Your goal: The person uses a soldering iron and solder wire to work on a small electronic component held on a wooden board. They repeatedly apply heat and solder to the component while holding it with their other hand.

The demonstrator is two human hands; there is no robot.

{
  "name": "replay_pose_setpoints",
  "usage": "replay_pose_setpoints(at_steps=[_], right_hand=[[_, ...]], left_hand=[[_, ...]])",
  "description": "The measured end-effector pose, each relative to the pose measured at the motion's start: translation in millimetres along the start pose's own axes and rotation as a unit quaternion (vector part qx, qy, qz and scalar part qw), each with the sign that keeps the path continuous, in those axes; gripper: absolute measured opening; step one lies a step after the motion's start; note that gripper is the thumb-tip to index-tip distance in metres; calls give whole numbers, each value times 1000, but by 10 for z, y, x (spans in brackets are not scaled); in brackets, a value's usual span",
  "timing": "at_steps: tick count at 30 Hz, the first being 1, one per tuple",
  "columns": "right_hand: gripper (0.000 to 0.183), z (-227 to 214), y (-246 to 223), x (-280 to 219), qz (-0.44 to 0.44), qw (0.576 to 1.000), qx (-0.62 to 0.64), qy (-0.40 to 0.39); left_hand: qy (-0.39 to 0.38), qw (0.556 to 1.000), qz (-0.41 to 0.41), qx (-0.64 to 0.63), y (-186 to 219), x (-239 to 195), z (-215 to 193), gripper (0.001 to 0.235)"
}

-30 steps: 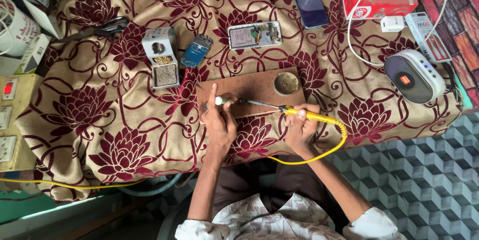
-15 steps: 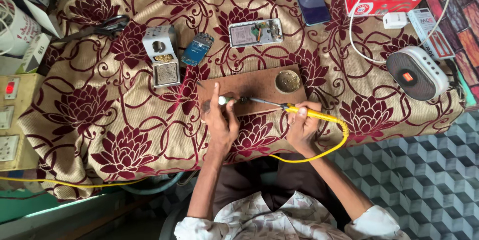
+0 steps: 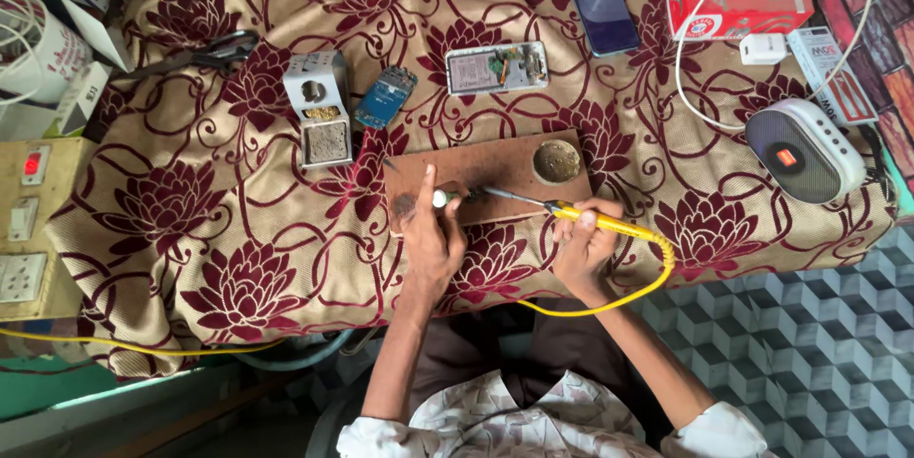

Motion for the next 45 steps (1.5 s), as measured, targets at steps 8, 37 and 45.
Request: replay_pose_setpoints(at_steps=[8, 37, 45], right_hand=[[21, 14, -67, 43, -15, 998, -57, -20], [18, -11, 87, -56, 14, 999, 24, 28], [19, -26, 75, -50, 2, 1000, -27, 5]], left_hand=[[13, 1000, -6, -23, -44, 3, 76, 54], [22, 1000, 13, -9, -3, 24, 17, 51], [17, 1000, 15, 3, 16, 47, 14, 49]])
Point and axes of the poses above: each hand's wrist, its own x-axis towards the middle knuckle, its own z-axis out of the palm, y = z × x, the point moved 1 cm from there along x, towards the middle knuckle, and after that the axes turned 13 degrees about x, right-handed, at the moved point
